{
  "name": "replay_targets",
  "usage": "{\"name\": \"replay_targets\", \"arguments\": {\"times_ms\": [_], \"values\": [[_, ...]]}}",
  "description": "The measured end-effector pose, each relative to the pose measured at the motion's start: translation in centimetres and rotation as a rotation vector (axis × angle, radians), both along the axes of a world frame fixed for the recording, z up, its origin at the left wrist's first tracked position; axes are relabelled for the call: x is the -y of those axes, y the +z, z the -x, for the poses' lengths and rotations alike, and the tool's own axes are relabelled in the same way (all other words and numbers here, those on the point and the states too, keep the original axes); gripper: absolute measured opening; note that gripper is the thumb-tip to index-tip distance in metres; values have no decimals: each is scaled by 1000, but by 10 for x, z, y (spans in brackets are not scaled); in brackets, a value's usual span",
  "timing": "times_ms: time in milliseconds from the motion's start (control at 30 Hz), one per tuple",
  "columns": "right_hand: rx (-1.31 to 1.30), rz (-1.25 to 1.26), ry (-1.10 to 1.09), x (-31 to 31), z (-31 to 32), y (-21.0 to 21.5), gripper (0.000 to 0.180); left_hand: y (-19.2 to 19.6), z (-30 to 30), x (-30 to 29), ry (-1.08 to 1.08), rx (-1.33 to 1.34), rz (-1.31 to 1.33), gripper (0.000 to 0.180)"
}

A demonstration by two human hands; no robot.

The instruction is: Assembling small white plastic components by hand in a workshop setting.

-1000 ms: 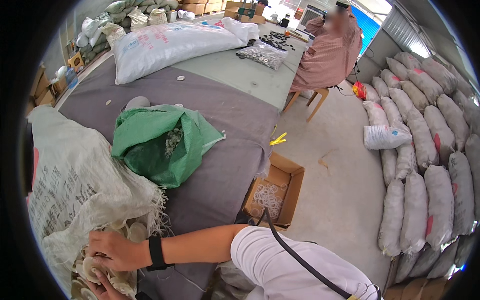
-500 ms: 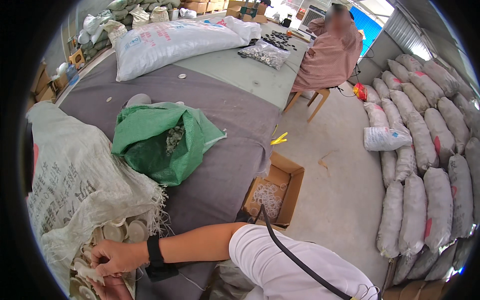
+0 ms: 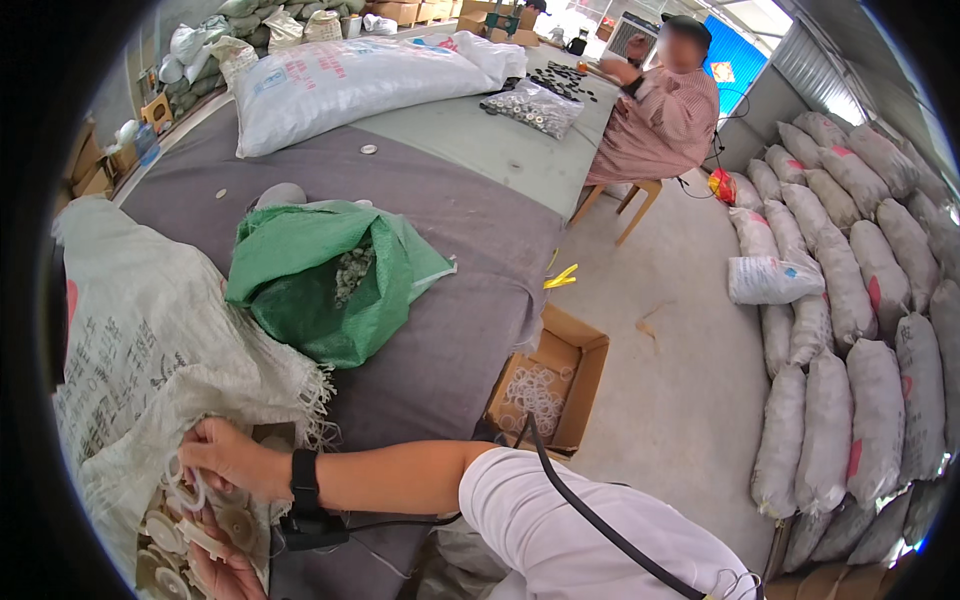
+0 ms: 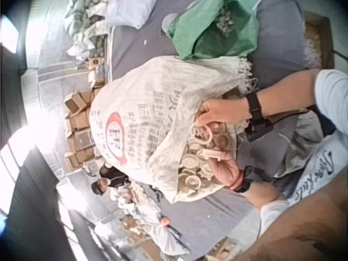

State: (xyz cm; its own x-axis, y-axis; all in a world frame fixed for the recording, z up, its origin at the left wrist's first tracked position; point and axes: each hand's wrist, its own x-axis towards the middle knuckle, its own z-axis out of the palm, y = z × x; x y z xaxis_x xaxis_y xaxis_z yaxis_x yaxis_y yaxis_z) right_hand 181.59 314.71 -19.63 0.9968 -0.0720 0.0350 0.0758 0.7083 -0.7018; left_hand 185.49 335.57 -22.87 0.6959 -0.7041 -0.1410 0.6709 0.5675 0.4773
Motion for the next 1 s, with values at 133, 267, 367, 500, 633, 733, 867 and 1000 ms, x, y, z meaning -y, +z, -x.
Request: {"name": "replay_targets", "arguments": {"times_ms": [133, 267, 367, 500, 633, 733, 867, 1000], "values": [[80, 48, -299, -5, -15, -13, 12, 28, 17, 17, 292, 153, -148, 42], [131, 632, -136, -6, -1, -1, 9, 56, 35, 42, 411, 241, -425, 32], [63, 500, 62, -7, 8, 9, 11, 46, 33, 37, 336, 380, -563, 33], [205, 389, 179, -12, -4, -10, 18, 51, 35, 38, 372, 344, -557, 32], [109, 274, 274, -12, 1, -5, 20, 44, 32, 32, 352, 458, -571, 28], [87, 165, 336, -13, 2, -9, 17, 41, 33, 31, 358, 461, -552, 29], [52, 119, 385, -14, 3, -9, 18, 36, 31, 28, 320, 454, -503, 36], [44, 150, 378, -15, 3, -4, 18, 29, 24, 19, 302, 476, -439, 42]]}}
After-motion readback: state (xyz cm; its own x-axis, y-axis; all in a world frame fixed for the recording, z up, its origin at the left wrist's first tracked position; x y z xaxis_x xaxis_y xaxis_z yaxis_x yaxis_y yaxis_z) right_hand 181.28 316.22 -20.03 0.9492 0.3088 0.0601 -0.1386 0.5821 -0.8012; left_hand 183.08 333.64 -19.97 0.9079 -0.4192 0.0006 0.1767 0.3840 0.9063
